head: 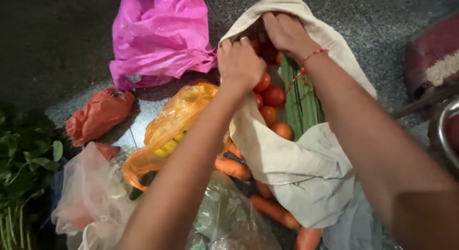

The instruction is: The person sits on the floor and sorts groceries from various bags. They pick up tomatoes from a black bag and place them into a bowl, then transfer them into a cloth bag. They also handle leafy greens and carrots, placing them into the cloth bag.

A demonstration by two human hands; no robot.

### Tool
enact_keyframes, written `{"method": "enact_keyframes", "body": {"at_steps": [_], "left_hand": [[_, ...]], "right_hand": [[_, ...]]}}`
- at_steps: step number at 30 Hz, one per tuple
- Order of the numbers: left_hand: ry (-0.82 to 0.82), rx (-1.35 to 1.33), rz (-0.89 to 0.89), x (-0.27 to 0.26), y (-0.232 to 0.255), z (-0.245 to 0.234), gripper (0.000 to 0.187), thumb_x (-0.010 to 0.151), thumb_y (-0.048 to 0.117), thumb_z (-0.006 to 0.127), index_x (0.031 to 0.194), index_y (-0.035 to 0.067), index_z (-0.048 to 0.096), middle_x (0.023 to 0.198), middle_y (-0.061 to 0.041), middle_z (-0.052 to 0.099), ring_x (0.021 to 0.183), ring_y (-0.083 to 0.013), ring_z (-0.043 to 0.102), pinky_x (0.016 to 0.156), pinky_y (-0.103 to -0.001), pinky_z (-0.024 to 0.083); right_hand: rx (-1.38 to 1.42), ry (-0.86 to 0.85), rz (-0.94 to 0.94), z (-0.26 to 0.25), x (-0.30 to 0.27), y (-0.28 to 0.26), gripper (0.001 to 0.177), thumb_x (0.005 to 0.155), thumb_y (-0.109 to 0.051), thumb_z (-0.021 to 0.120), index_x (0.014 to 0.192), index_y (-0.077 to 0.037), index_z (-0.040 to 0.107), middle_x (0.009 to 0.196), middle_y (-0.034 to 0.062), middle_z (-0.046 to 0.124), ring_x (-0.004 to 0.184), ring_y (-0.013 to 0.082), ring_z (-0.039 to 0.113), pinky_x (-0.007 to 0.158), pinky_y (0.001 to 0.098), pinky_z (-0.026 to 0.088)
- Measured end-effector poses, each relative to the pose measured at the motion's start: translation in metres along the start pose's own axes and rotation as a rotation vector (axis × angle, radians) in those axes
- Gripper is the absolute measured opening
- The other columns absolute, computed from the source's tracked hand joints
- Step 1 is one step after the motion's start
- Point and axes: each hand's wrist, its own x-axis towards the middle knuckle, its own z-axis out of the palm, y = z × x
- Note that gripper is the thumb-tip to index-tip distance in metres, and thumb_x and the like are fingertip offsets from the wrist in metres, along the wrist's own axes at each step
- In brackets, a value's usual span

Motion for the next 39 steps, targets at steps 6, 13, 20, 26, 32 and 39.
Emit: {"method": "enact_keyframes", "body": {"at_steps": [6, 13, 20, 26, 32, 39], "left_hand": [[0.058, 0.017, 0.004, 0.013, -0.02, 0.008, 0.06, 0.097, 0.049, 0.034, 0.119, 0.007, 0.072, 0.127, -0.015, 0.067, 0.124, -0.0377, 0.049, 0.11, -0.049, 0.032], [0.015, 0.134, 0.011, 0.022, -0.036, 0.014, 0.06, 0.096, 0.045, 0.032, 0.121, 0.007, 0.072, 0.133, -0.012, 0.066, 0.129, -0.0359, 0.05, 0.111, -0.05, 0.033], [-0.232, -0.104, 0.018, 0.023, -0.062, 0.005, 0.074, 0.092, 0.055, 0.021, 0.147, 0.014, 0.05, 0.149, -0.017, 0.049, 0.138, -0.0487, 0.038, 0.112, -0.055, 0.024], [-0.464, -0.016, 0.017, -0.021, -0.053, -0.034, 0.079, 0.095, 0.067, 0.022, 0.151, 0.019, 0.05, 0.153, -0.017, 0.05, 0.146, -0.0395, 0.039, 0.123, -0.051, 0.019], [-0.5, 0.121, 0.197, -0.123, -0.027, -0.046, 0.087, 0.086, 0.071, 0.032, 0.154, 0.017, 0.037, 0.161, -0.013, 0.035, 0.154, -0.0415, 0.012, 0.121, -0.063, -0.005], [-0.391, 0.192, 0.259, -0.234, -0.003, -0.08, 0.12, 0.075, 0.075, 0.064, 0.16, 0.006, 0.013, 0.164, -0.018, 0.022, 0.153, -0.0403, 0.004, 0.114, -0.067, -0.009]], "right_hand": [[-0.39, 0.018, -0.331, 0.059, 0.046, 0.056, 0.052, 0.104, -0.037, 0.032, 0.138, -0.005, 0.054, 0.138, 0.0289, 0.058, 0.129, 0.0462, 0.052, 0.11, 0.053, 0.038], [-0.363, 0.224, -0.388, 0.06, 0.048, 0.033, 0.053, 0.108, -0.04, 0.035, 0.134, -0.001, 0.059, 0.137, 0.0285, 0.056, 0.123, 0.0471, 0.054, 0.103, 0.0545, 0.039], [-0.117, 0.077, -0.416, 0.051, 0.019, 0.004, 0.045, 0.105, -0.033, 0.041, 0.123, 0.001, 0.065, 0.122, 0.0265, 0.067, 0.115, 0.0431, 0.062, 0.101, 0.0481, 0.045], [-0.317, -0.148, -0.295, 0.038, -0.058, -0.015, 0.043, 0.103, -0.03, 0.036, 0.125, -0.008, 0.066, 0.118, 0.0224, 0.07, 0.112, 0.042, 0.063, 0.101, 0.0498, 0.046], [-0.386, -0.205, -0.35, 0.041, -0.118, 0.01, 0.049, 0.095, -0.039, 0.047, 0.134, -0.012, 0.06, 0.128, 0.0243, 0.059, 0.117, 0.0451, 0.057, 0.102, 0.0515, 0.044], [-0.215, -0.089, -0.311, 0.012, -0.236, -0.028, 0.063, 0.083, -0.051, 0.07, 0.132, -0.012, 0.059, 0.126, 0.0273, 0.042, 0.118, 0.0429, 0.044, 0.106, 0.0469, 0.041]]}}
